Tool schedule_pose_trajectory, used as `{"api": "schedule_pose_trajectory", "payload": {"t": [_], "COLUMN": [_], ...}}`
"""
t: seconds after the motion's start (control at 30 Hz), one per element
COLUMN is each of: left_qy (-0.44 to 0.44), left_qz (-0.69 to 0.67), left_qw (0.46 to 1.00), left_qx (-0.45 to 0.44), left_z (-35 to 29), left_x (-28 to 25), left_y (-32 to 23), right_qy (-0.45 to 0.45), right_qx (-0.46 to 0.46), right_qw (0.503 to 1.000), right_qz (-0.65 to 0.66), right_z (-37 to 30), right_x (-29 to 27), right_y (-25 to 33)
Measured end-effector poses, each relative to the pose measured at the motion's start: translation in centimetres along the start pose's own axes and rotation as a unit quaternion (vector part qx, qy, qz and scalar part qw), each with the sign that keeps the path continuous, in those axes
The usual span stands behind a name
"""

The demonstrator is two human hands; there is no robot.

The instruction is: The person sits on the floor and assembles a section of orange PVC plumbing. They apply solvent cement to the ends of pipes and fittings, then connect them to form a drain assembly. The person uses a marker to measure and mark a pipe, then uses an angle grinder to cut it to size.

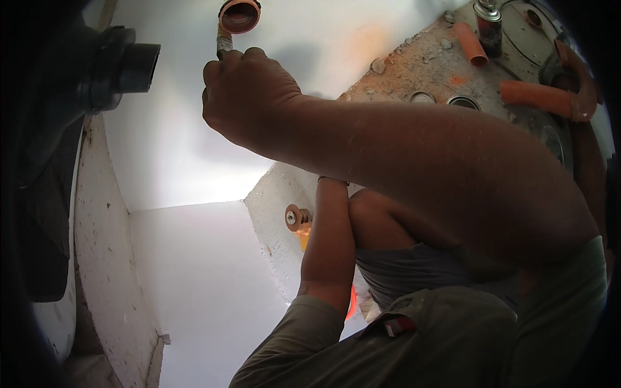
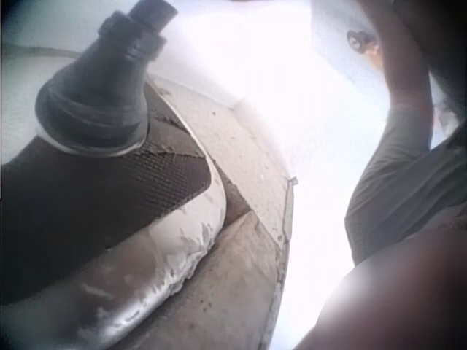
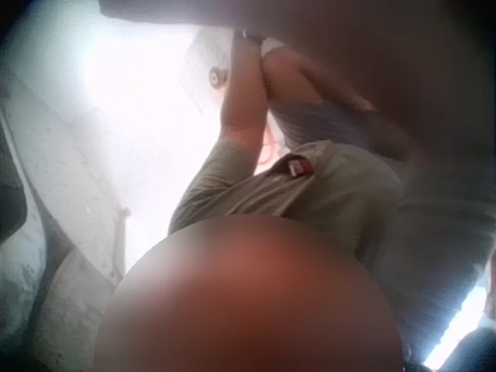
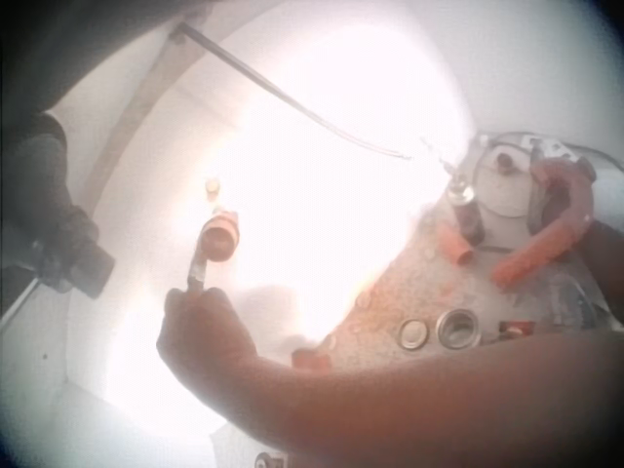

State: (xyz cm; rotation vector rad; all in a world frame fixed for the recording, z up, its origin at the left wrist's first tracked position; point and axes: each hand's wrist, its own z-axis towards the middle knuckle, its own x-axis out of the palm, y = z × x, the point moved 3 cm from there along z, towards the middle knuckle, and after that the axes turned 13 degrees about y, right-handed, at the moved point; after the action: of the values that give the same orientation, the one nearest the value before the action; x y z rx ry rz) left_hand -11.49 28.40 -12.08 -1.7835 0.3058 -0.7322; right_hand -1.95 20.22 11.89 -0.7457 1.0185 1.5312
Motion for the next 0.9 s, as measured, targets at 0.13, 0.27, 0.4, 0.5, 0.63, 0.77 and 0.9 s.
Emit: {"api": "schedule_pose_trajectory", "payload": {"t": [0.13,0.27,0.4,0.5,0.63,0.77,0.9], "left_qy": [0.003,0.007,0.006,-0.016,-0.046,-0.031,-0.036], "left_qz": [-0.003,-0.003,0.011,0.044,0.1,0.096,0.094], "left_qw": [1.0,1.0,0.999,0.995,0.984,0.984,0.984], "left_qx": [-0.003,-0.011,-0.043,-0.089,-0.137,-0.144,-0.146], "left_z": [0.2,0.4,0.4,0.2,0.1,0.3,0.6], "left_x": [-0.3,-0.7,-1.1,-1.2,-1.6,-2.1,-2.7], "left_y": [0.4,0.9,1.4,1.7,1.8,2.0,2.3], "right_qy": [0.036,0.022,-0.018,-0.013,0.011,0.092,0.149], "right_qx": [-0.009,-0.01,-0.016,-0.033,-0.062,-0.126,0.066], "right_qw": [0.999,1.0,0.999,0.999,0.996,0.983,0.984], "right_qz": [-0.013,-0.019,-0.027,-0.035,-0.07,-0.099,0.078], "right_z": [-1.5,-2.7,-3.6,-4.2,-5.1,-5.5,-3.9], "right_x": [0.9,1.3,2.0,2.2,0.0,-3.0,-4.4], "right_y": [-0.8,-1.7,-3.2,-4.6,-6.6,-9.1,-9.2]}}
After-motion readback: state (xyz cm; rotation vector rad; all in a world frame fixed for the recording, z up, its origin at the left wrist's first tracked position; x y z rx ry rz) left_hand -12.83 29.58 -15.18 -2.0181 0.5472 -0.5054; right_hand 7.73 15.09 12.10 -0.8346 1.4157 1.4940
